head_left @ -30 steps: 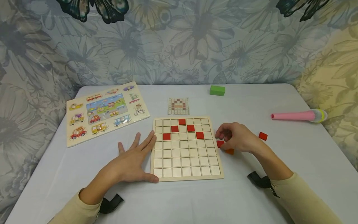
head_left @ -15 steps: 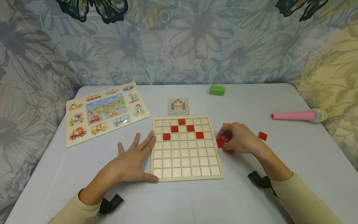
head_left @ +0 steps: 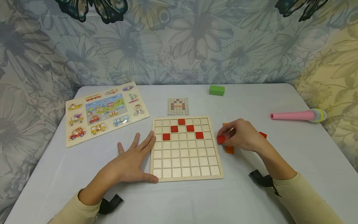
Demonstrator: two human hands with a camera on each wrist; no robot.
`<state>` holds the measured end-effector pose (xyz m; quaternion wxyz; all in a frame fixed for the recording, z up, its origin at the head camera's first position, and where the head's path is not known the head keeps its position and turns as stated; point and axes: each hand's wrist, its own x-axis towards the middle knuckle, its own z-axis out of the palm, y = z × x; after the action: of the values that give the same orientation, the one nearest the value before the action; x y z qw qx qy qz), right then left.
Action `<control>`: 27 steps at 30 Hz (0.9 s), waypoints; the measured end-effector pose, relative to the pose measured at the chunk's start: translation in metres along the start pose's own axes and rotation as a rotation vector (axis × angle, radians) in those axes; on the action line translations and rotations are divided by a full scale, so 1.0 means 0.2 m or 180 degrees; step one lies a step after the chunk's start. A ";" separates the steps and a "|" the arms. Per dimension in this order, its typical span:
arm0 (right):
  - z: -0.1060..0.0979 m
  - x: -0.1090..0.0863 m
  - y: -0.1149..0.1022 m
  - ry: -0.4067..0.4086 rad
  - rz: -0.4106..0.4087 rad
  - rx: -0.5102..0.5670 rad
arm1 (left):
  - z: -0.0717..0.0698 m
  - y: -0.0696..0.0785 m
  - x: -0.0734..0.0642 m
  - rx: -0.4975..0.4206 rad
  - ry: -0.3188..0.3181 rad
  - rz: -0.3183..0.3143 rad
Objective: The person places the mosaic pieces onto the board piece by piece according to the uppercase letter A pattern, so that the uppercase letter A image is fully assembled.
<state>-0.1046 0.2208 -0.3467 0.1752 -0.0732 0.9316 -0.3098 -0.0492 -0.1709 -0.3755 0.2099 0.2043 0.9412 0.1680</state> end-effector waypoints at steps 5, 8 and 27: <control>0.00 0.00 -0.01 0.0104 -0.0014 0.0045 | 0.00 0.00 0.00 0.0010 0.0001 0.0003; 0.00 0.01 -0.02 0.0146 -0.0016 0.0051 | 0.00 0.00 0.00 0.0001 0.0005 0.0000; 0.09 0.07 -0.12 0.0009 -0.0185 0.0194 | -0.01 0.01 0.00 0.0006 0.0004 -0.0008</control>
<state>-0.1111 0.1881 -0.3498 0.1670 -0.0944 0.9195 -0.3431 -0.0492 -0.1699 -0.3727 0.2094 0.2033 0.9418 0.1669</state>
